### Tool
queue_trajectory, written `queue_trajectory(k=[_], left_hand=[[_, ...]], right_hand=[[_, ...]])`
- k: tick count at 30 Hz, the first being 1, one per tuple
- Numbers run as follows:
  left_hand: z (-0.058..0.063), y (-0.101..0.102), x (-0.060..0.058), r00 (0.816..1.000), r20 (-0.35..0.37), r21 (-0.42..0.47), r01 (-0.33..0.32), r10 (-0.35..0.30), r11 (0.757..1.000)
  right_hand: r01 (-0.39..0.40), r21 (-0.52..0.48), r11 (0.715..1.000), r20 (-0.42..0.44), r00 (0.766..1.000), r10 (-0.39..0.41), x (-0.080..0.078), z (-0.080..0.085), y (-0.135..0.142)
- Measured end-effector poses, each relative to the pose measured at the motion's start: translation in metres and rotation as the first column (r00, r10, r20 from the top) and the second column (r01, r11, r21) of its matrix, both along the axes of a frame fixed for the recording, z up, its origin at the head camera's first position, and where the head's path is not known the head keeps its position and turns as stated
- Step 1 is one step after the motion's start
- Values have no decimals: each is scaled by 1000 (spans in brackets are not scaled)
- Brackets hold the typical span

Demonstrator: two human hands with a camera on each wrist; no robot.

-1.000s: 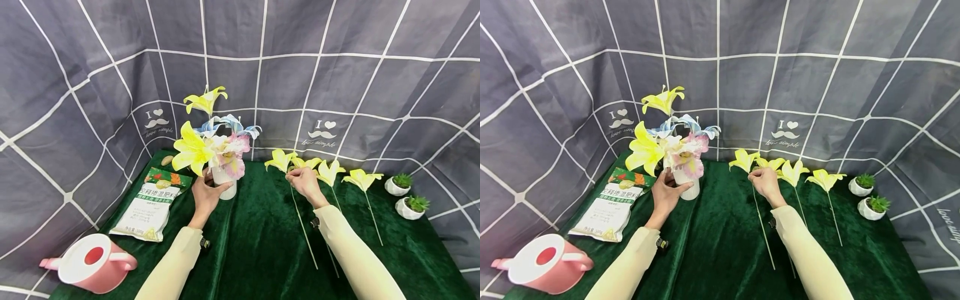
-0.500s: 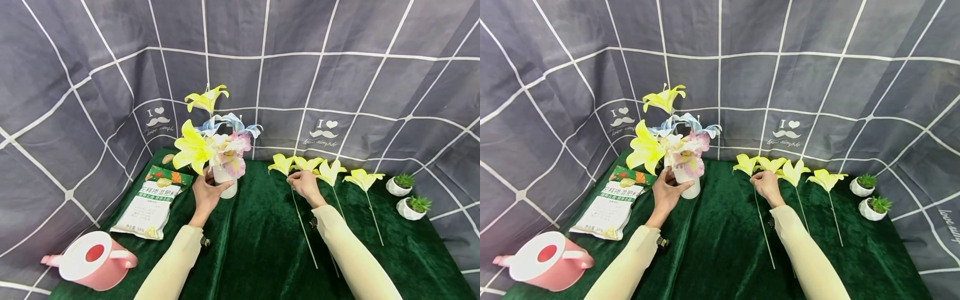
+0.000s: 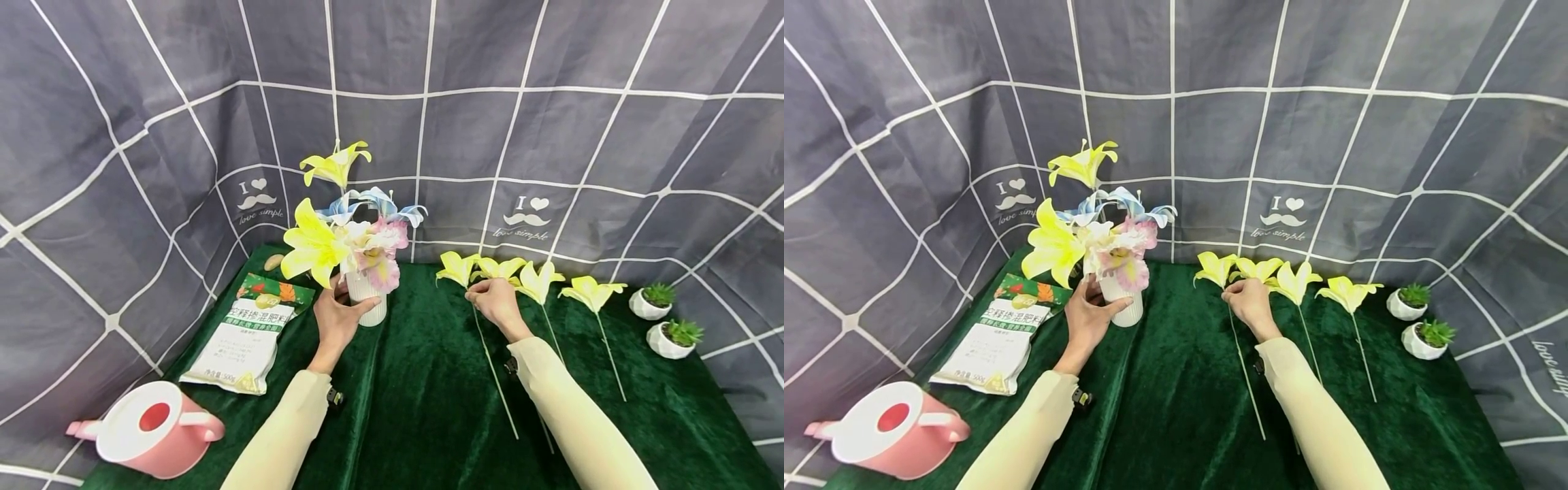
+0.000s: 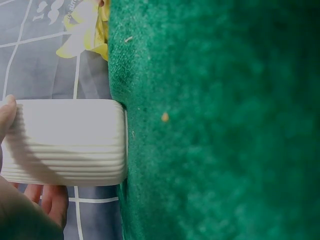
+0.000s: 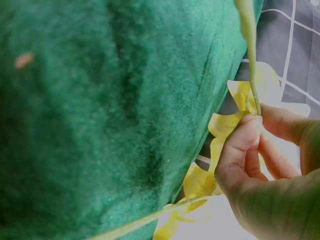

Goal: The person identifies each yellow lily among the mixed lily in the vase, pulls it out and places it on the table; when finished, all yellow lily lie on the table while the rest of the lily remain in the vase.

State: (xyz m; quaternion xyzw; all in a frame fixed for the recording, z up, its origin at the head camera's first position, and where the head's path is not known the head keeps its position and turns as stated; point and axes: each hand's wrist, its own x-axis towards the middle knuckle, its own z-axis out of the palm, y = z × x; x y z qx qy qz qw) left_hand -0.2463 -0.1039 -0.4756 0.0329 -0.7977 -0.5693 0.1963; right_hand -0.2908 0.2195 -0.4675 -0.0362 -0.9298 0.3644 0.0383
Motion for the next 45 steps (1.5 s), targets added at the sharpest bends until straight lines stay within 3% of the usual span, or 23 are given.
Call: queue_trajectory(k=[5, 10, 18, 25, 29, 33, 37, 45], left_hand=[[0, 0, 0, 1000, -10, 2, 1, -1, 1000], [0, 1, 1, 1000, -5, -12, 1, -1, 1000], [1, -1, 0, 1000, -10, 13, 4, -3, 1000], [1, -1, -2, 1000, -23, 11, 20, -19, 1000], [0, -1, 0, 1000, -15, 10, 11, -10, 1000], [1, 1, -1, 1000, -17, 12, 7, -7, 1000], [-1, 0, -2, 999, -41, 21, 12, -11, 1000], [-2, -1, -1, 999, -38, 27, 8, -7, 1000]], right_hand=[[4, 50, 999, -43, 999, -2, 7, 9, -1], [16, 24, 1000, -84, 996, -14, 19, 35, -5], [-15, -82, 997, -188, 982, -1, 44, 108, -23], [-112, -141, 984, -237, 969, 76, 66, 170, -50], [-161, -166, 973, -249, 962, 117, 70, 199, -74], [-194, -166, 967, -263, 953, 147, 64, 224, -99], [-233, -156, 960, -274, 944, 185, 47, 240, -126], [-274, -137, 952, -240, 941, 237, 5, 248, -170]])
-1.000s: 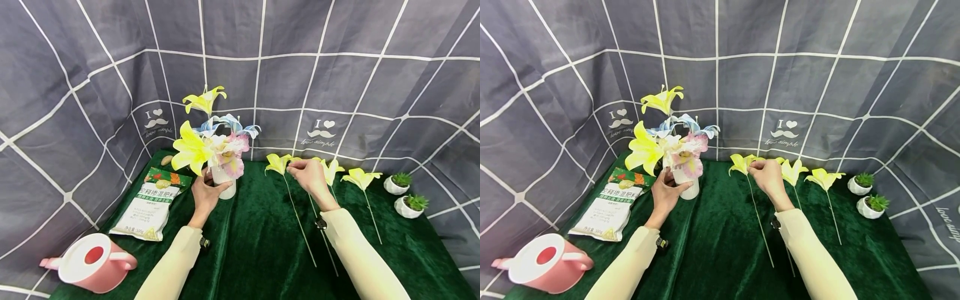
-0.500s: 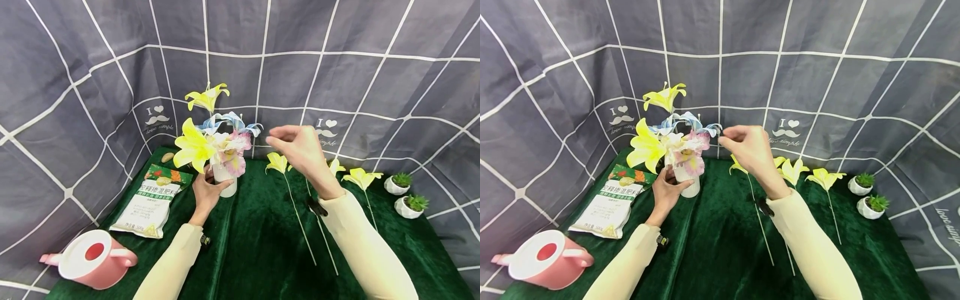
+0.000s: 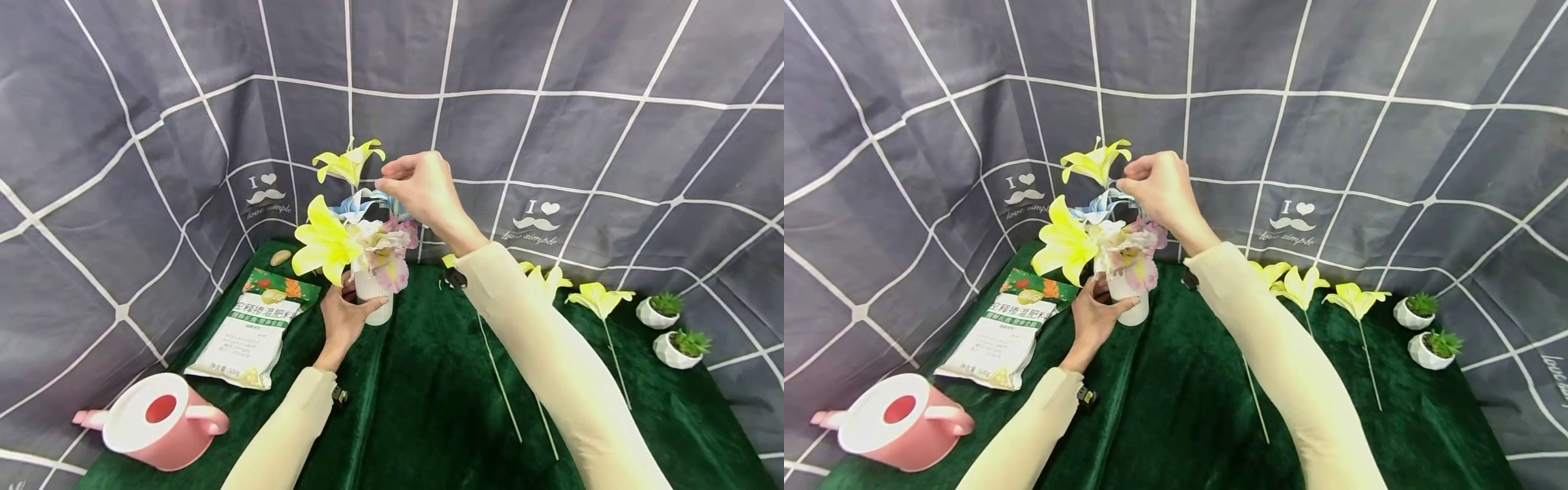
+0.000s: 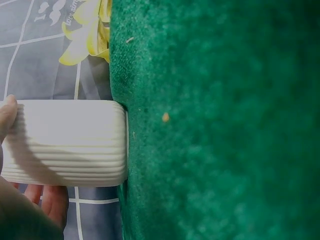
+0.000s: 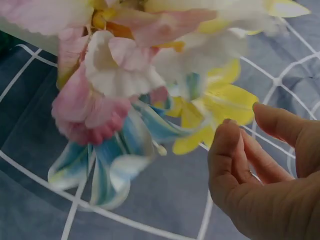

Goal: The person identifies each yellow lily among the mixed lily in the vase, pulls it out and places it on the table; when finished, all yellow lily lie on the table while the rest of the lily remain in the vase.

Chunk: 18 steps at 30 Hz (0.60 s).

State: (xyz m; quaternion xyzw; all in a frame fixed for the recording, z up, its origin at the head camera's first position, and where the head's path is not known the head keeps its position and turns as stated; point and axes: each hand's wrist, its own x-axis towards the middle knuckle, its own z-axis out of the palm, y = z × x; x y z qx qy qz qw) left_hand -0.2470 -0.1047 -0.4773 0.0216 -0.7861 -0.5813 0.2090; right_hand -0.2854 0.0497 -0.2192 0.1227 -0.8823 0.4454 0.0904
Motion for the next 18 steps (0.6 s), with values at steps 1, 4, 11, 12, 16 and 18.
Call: queue_trajectory(k=[1, 4, 11, 12, 16, 18], left_hand=[[0, 0, 0, 1000, 1, -1, 0, 0, 1000], [0, 1, 0, 1000, -3, -8, -6, 6, 1000], [-2, 0, 0, 999, -42, 10, 0, 0, 1000], [-2, 0, 0, 999, -45, 11, 1, -1, 1000], [-1, 0, 0, 999, -44, 12, 1, -1, 1000], [-1, 0, -1, 999, -39, 7, 2, -2, 1000]], right_hand=[[-2, 4, 1000, -6, 1000, 2, -5, -1, -4], [-3, 15, 1000, -8, 1000, 3, -19, -4, -17], [28, 93, 995, 29, 999, -31, -42, -11, -38], [30, 106, 994, 36, 999, -34, -44, -11, -39], [25, 147, 989, 53, 998, -33, -49, -13, -43], [20, 162, 987, 55, 998, -29, -51, -14, -44]])
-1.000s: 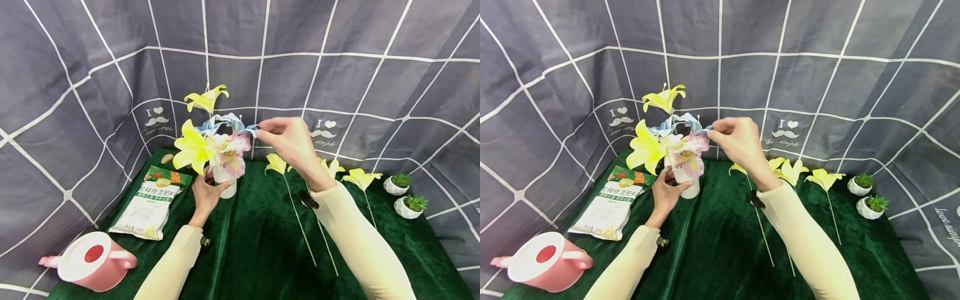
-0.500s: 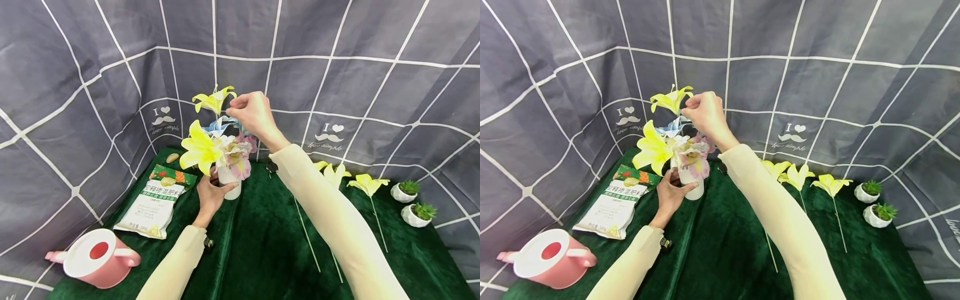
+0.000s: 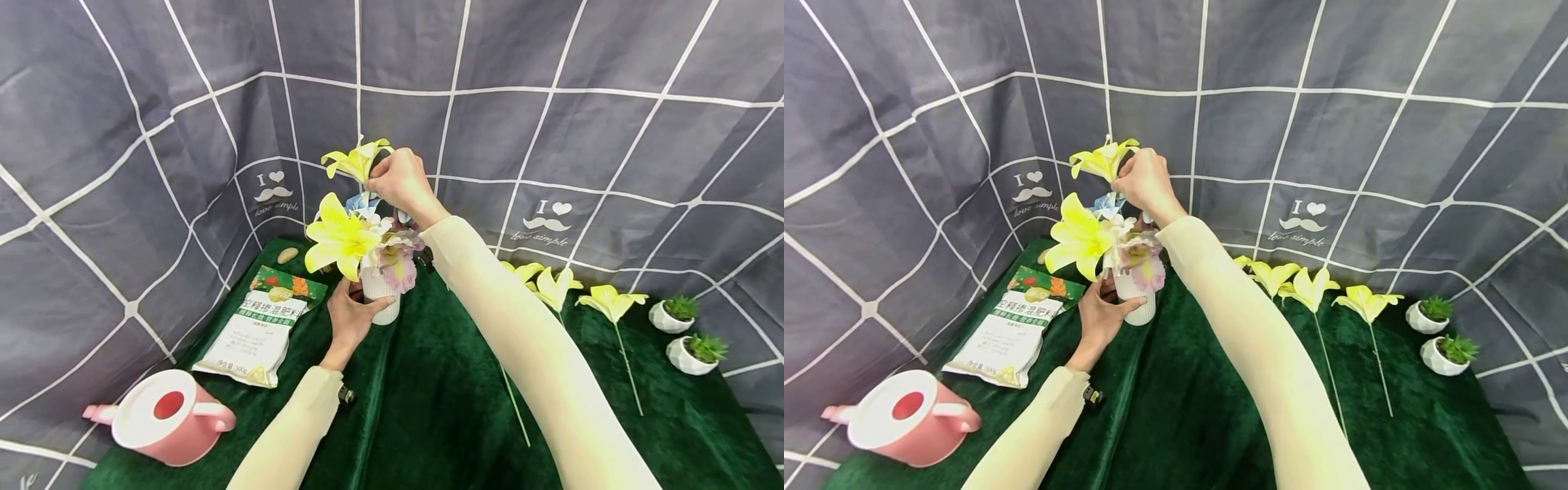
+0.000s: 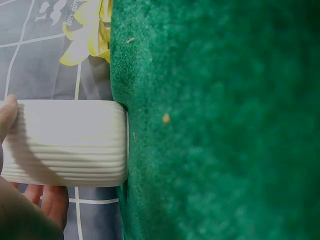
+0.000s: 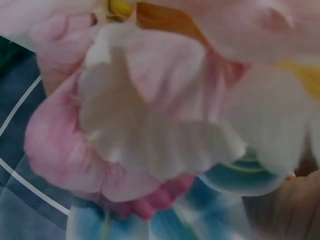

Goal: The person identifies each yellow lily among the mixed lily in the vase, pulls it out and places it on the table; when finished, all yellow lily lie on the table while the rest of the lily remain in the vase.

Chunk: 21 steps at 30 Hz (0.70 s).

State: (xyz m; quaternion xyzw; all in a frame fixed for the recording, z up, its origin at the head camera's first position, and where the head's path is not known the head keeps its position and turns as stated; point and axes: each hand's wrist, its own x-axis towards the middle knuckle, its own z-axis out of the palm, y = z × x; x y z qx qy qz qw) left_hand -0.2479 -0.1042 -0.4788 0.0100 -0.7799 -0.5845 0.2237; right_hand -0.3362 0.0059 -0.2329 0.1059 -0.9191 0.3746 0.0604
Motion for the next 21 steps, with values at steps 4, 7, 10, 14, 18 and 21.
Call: queue_trajectory(k=[4, 7, 10, 14, 18, 21], left_hand=[[0, -1, 0, 1000, 5, -16, 1, -1, 1000], [0, -2, 1, 1000, 2, -26, -11, 11, 1000], [0, -1, 2, 1000, -1, -28, -21, 21, 999], [1, 0, 3, 1000, 6, -26, -16, 16, 1000], [2, 0, 2, 1000, 15, -30, -15, 16, 999], [2, 1, 2, 1000, 13, -26, -13, 13, 1000]], right_hand=[[-9, 19, 1000, 10, 1000, 9, -3, -1, -3], [-23, 35, 999, 29, 999, 22, -5, -3, -7], [-37, 61, 997, 31, 999, 35, -8, -5, -9], [-32, 86, 996, 32, 999, 29, -10, -6, -11], [-26, 85, 996, 52, 998, 22, -11, -6, -10], [-31, 82, 996, 68, 997, 25, -11, -5, -8]])
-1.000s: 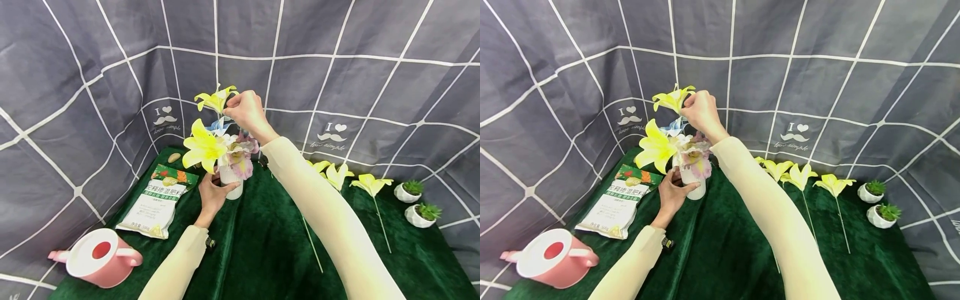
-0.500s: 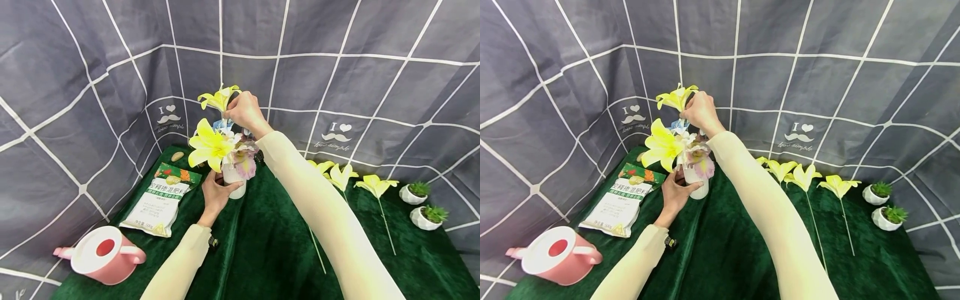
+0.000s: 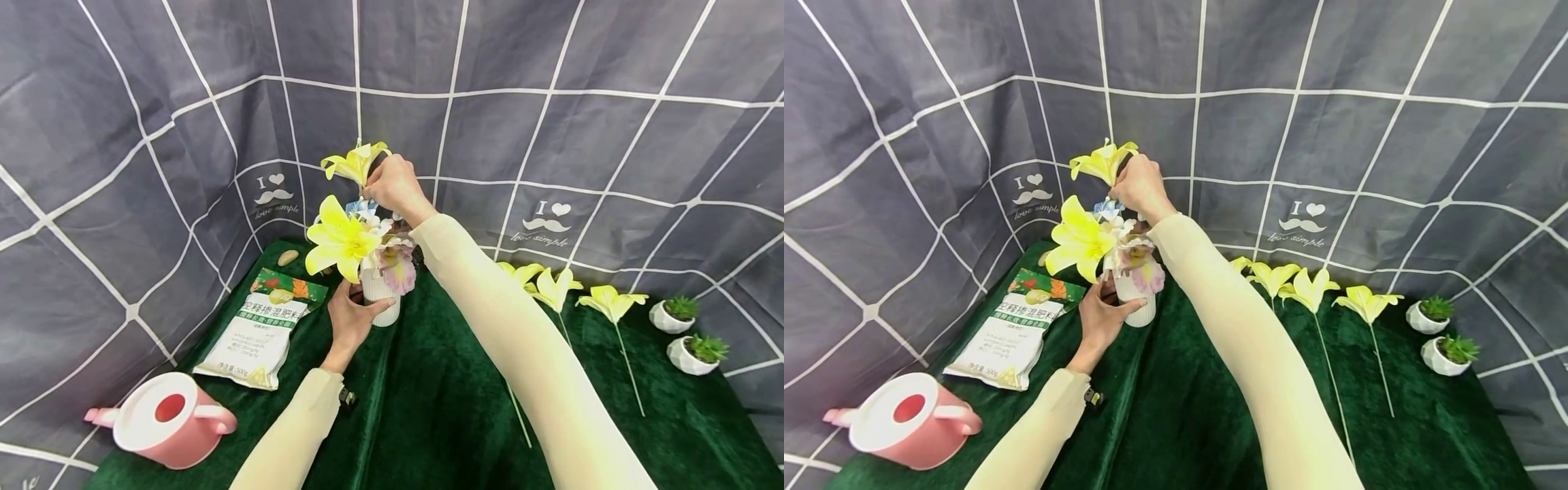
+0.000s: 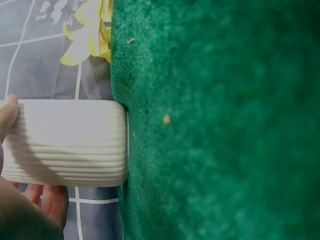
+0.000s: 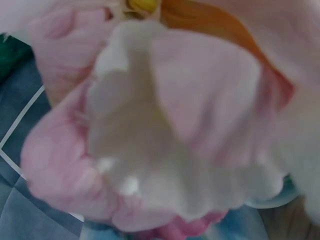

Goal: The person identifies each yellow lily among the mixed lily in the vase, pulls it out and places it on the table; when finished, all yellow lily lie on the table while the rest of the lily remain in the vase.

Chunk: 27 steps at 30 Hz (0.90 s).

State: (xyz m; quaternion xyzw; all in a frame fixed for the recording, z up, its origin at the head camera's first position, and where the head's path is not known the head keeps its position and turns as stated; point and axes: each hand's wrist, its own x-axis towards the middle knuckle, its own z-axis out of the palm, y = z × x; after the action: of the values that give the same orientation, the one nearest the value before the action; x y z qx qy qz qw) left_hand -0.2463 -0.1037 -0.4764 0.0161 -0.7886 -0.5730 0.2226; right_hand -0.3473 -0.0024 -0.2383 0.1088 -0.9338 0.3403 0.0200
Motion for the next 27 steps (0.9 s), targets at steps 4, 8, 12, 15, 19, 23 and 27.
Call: queue_trajectory(k=[4, 8, 12, 15, 19, 23, 27], left_hand=[[1, 0, -2, 1000, -12, 5, 8, -8, 1000], [1, 0, -4, 999, -38, 14, 28, -27, 1000], [1, 1, -5, 998, -51, 30, 49, -48, 998], [0, 0, -3, 998, -45, 37, 50, -48, 998], [-1, -1, -1, 999, -27, 31, 34, -34, 999], [-2, -1, 0, 1000, -16, 20, 22, -22, 1000], [-2, -2, 0, 1000, -9, 16, 18, -17, 1000]], right_hand=[[-10, -3, 1000, 8, 1000, 10, 1, 3, 3], [-26, -24, 999, -18, 1000, 26, 4, 8, 8], [-47, -55, 997, -55, 998, 44, 7, 12, 12], [-66, -70, 995, -84, 995, 60, 11, 13, 13], [-93, -85, 992, -133, 988, 82, 16, 13, 15], [-98, -83, 992, -163, 983, 84, 18, 13, 16], [-84, -83, 993, -157, 985, 70, 19, 12, 16]])
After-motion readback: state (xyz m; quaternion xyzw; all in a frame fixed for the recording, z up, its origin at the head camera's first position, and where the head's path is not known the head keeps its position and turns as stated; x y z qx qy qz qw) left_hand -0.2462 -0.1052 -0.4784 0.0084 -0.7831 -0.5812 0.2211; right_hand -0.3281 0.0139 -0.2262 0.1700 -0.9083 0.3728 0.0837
